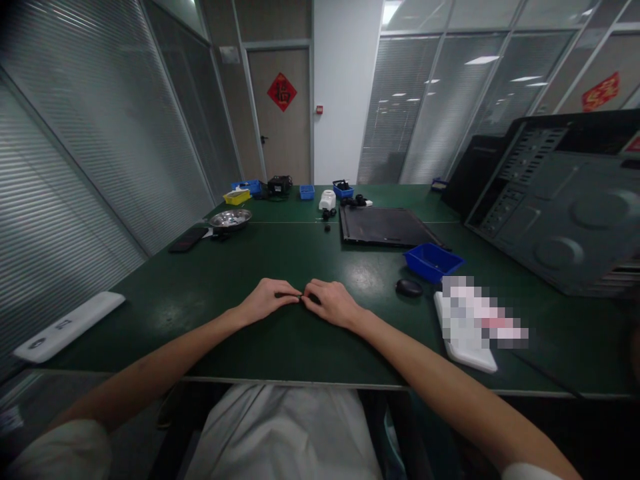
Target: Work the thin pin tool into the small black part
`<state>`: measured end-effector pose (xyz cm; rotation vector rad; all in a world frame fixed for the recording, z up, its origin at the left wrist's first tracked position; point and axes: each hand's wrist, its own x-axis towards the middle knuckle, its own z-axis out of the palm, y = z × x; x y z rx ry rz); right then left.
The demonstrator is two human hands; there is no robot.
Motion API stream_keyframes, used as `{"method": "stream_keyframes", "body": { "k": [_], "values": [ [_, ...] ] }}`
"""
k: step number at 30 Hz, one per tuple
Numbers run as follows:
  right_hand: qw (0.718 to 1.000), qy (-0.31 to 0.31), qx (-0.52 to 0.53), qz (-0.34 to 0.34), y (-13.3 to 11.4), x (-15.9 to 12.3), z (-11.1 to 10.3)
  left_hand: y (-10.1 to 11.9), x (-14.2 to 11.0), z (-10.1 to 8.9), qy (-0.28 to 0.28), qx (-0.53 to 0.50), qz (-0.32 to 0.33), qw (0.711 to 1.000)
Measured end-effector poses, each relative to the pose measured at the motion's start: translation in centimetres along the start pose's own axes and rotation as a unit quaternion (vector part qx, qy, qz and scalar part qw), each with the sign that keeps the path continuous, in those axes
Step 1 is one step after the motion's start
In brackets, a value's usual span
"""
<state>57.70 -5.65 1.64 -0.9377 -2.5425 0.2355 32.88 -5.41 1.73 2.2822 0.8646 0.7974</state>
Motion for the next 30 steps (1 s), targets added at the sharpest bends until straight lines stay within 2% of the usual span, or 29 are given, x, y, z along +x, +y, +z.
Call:
{"method": "stream_keyframes", "body": {
  "k": [5,9,14,17,21,26,30],
  "values": [
    [1.0,-0.008,-0.005,0.003,0.0,0.0,-0.1,-0.7,0.4,-0.7,0.016,-0.01,-0.023,1.0],
    [1.0,-0.008,-0.005,0.005,0.0,-0.1,-0.1,-1.6,1.2,-0.9,0.037,0.036,-0.044,0.998],
    [1.0,-0.008,-0.002,0.008,-0.1,0.0,-0.2,-0.6,0.8,-1.3,0.008,0.043,-0.008,0.999],
    [1.0,-0.007,-0.005,0.005,-0.1,0.0,-0.2,-0.1,0.0,-1.4,-0.013,0.058,0.036,0.998],
    [1.0,-0.001,-0.017,0.004,-0.1,0.0,0.0,-0.3,-0.2,-1.1,-0.038,0.09,0.077,0.992],
    [1.0,0.009,-0.009,0.003,-0.2,-0.1,0.1,-0.5,0.1,-0.4,-0.01,0.059,0.059,0.996],
    [1.0,0.001,-0.005,0.006,-0.1,0.0,-0.1,-0.7,0.1,-0.4,0.018,0.027,0.011,0.999]
  ]
}}
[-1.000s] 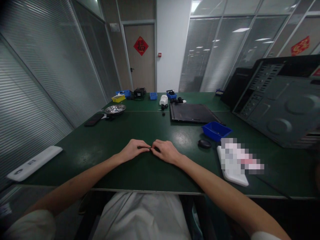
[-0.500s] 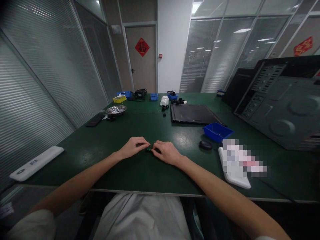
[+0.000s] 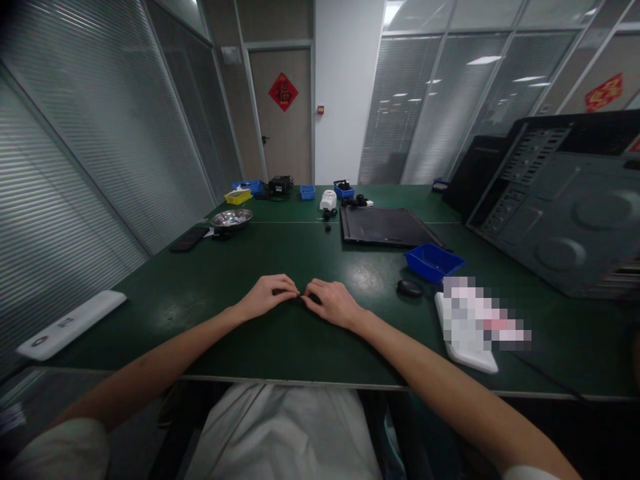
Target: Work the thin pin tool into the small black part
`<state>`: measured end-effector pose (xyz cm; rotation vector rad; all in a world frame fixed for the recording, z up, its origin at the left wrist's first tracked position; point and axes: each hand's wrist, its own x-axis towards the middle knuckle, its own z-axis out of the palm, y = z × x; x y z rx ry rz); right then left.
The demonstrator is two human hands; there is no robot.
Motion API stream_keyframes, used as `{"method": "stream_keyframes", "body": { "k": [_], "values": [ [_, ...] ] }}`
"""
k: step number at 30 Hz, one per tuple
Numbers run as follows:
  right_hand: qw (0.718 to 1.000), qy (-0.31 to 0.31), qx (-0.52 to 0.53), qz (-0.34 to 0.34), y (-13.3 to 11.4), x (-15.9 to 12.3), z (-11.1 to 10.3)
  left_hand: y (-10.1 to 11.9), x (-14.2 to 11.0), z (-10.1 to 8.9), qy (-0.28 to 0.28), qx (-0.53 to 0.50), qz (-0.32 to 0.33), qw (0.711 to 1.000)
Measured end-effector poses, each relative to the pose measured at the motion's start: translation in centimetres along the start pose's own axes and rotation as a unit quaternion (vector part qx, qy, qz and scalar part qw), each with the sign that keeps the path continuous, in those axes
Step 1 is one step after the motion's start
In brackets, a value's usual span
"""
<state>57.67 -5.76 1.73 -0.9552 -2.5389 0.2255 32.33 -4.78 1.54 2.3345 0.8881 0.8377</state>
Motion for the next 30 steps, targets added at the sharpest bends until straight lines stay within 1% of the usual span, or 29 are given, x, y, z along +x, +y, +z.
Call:
{"method": "stream_keyframes", "body": {
  "k": [3,6,8,13,16,19,20,22,25,27,30],
  "values": [
    [1.0,-0.003,0.002,0.004,0.1,0.0,0.0,-0.7,0.3,0.0,0.01,-0.01,-0.051,0.999],
    [1.0,-0.004,0.002,0.006,0.1,0.0,0.0,-1.4,0.8,0.1,0.0,-0.007,-0.072,0.997],
    [1.0,-0.004,0.001,-0.001,0.0,-0.1,-0.1,-1.7,1.1,0.2,-0.003,0.008,-0.065,0.998],
    [0.999,-0.011,-0.014,-0.027,-0.4,-0.2,-0.1,-2.0,1.2,0.1,0.002,0.073,-0.019,0.997],
    [1.0,-0.01,-0.014,-0.024,-0.4,-0.2,-0.1,-1.6,1.0,0.0,0.012,0.082,-0.01,0.996],
    [1.0,-0.006,-0.006,-0.02,-0.3,-0.1,-0.3,-0.5,0.7,-0.4,0.027,0.07,-0.007,0.997],
    [1.0,-0.004,-0.004,-0.018,-0.2,-0.1,-0.4,-0.1,0.5,-0.5,0.021,0.064,-0.005,0.998],
    [1.0,0.0,-0.002,-0.012,0.0,-0.1,-0.5,0.5,0.1,-0.8,-0.009,0.058,0.0,0.998],
    [1.0,0.011,-0.003,0.0,0.6,-0.1,-0.7,0.9,-0.2,-1.0,-0.049,0.067,0.004,0.997],
    [1.0,0.016,-0.001,0.007,0.9,-0.1,-0.7,0.7,-0.2,-0.9,-0.05,0.075,0.012,0.996],
    [1.0,0.019,0.003,0.013,1.2,-0.1,-0.6,0.2,0.1,-0.4,-0.028,0.079,0.025,0.996]
  ]
}}
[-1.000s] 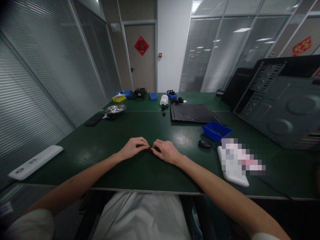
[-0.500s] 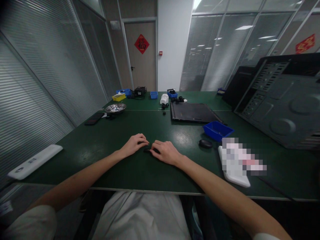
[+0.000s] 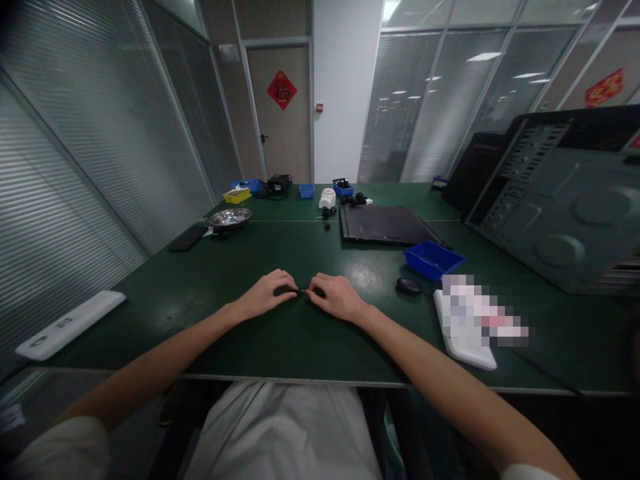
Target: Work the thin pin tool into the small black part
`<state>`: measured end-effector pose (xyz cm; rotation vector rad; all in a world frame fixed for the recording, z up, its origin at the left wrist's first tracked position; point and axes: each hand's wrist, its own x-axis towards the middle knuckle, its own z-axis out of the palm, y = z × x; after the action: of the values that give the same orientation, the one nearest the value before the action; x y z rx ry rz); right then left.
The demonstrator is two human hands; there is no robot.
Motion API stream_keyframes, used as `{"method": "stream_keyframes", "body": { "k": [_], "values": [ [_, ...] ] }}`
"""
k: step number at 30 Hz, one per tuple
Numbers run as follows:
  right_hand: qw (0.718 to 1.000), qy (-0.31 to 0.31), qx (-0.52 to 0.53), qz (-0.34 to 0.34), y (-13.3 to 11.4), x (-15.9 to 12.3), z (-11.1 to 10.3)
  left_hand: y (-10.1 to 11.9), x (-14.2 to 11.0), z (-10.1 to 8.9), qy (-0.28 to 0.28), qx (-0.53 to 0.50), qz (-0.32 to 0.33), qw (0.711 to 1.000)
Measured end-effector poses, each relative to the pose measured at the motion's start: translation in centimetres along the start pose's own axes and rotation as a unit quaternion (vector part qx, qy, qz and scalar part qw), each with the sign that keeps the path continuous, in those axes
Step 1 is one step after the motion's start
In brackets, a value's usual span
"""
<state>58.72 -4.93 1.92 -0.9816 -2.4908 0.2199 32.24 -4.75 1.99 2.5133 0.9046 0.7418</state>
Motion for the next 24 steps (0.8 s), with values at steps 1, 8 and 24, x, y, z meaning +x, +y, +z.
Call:
{"method": "stream_keyframes", "body": {
  "k": [1,8,24],
  "values": [
    [1.0,0.002,0.0,0.002,0.0,0.0,0.0,-0.1,0.1,0.2,0.004,0.001,-0.003,1.0],
    [1.0,0.008,0.0,0.005,0.2,0.0,0.0,-2.2,-0.1,-1.3,-0.05,0.021,-0.034,0.998],
    [1.0,0.0,0.016,0.007,0.5,0.0,-0.1,-19.2,-18.4,-22.0,0.158,0.273,-0.525,0.79]
  ]
}}
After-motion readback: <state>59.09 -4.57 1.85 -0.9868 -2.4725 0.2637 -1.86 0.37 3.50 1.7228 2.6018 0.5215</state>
